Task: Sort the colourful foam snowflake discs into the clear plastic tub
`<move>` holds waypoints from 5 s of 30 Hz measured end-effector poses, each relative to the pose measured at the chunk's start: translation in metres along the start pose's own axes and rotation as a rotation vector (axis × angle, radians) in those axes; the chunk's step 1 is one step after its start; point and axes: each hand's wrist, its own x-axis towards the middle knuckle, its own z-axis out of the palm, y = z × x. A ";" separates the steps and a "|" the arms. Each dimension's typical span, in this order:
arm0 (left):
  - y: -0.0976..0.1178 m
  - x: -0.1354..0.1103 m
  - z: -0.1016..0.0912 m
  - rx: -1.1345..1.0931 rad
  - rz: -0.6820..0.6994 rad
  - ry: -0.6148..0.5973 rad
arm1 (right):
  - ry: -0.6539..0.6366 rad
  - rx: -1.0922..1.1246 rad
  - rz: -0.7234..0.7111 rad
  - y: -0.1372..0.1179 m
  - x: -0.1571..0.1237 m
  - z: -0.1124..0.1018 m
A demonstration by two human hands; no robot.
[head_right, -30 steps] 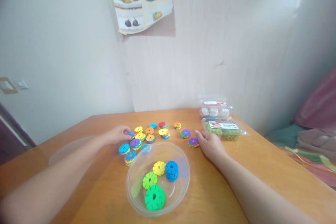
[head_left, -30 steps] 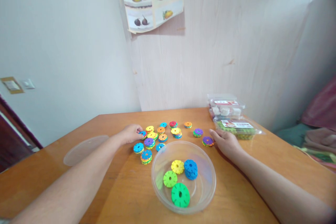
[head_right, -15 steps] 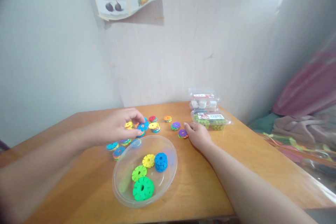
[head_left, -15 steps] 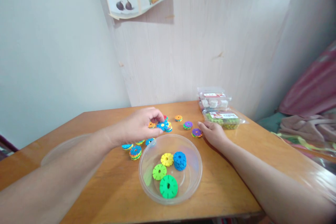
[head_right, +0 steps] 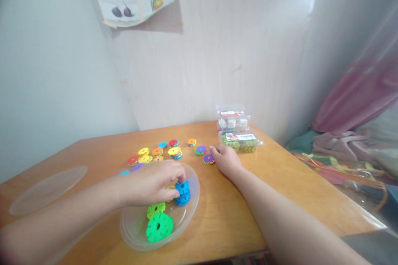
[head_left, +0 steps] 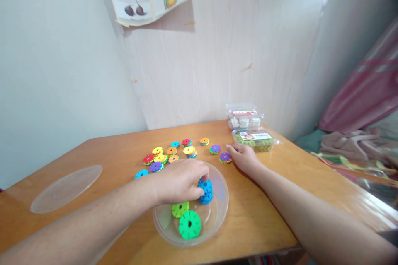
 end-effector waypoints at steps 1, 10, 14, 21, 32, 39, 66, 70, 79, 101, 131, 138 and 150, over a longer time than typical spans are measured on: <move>0.000 0.000 0.001 -0.009 0.000 -0.001 | 0.001 0.000 0.003 0.000 0.000 0.000; -0.019 -0.016 -0.047 -0.197 -0.166 0.124 | -0.003 -0.023 -0.020 0.002 0.000 0.001; -0.050 -0.031 -0.071 -0.309 -0.371 0.191 | -0.012 -0.033 -0.007 0.005 0.002 0.003; -0.107 -0.059 -0.050 -0.401 -0.521 0.141 | -0.038 -0.050 -0.018 0.008 0.003 0.003; -0.143 -0.094 -0.011 -0.329 -0.559 0.012 | -0.046 -0.064 -0.022 0.012 0.003 0.003; -0.144 -0.096 0.000 -0.143 -0.591 -0.024 | -0.035 -0.076 -0.036 0.005 0.000 0.000; -0.119 -0.096 -0.035 -0.150 -0.560 0.082 | -0.065 -0.094 -0.030 0.008 0.002 0.000; -0.075 -0.079 -0.055 -0.173 -0.412 0.135 | -0.066 -0.099 -0.035 0.005 0.001 -0.001; 0.000 -0.022 -0.049 -0.153 0.002 -0.004 | -0.038 -0.100 -0.022 0.000 0.000 -0.001; 0.005 0.001 -0.012 -0.059 0.012 -0.093 | -0.034 -0.078 -0.026 0.000 0.001 0.000; -0.096 -0.066 -0.033 -0.117 -0.462 -0.167 | -0.098 -0.111 -0.054 0.010 0.002 0.000; -0.110 -0.087 -0.015 -0.124 -0.430 -0.153 | -0.100 -0.125 -0.047 0.009 0.003 0.000; -0.109 -0.083 -0.001 -0.034 -0.416 -0.151 | -0.091 -0.127 -0.056 0.009 0.004 0.000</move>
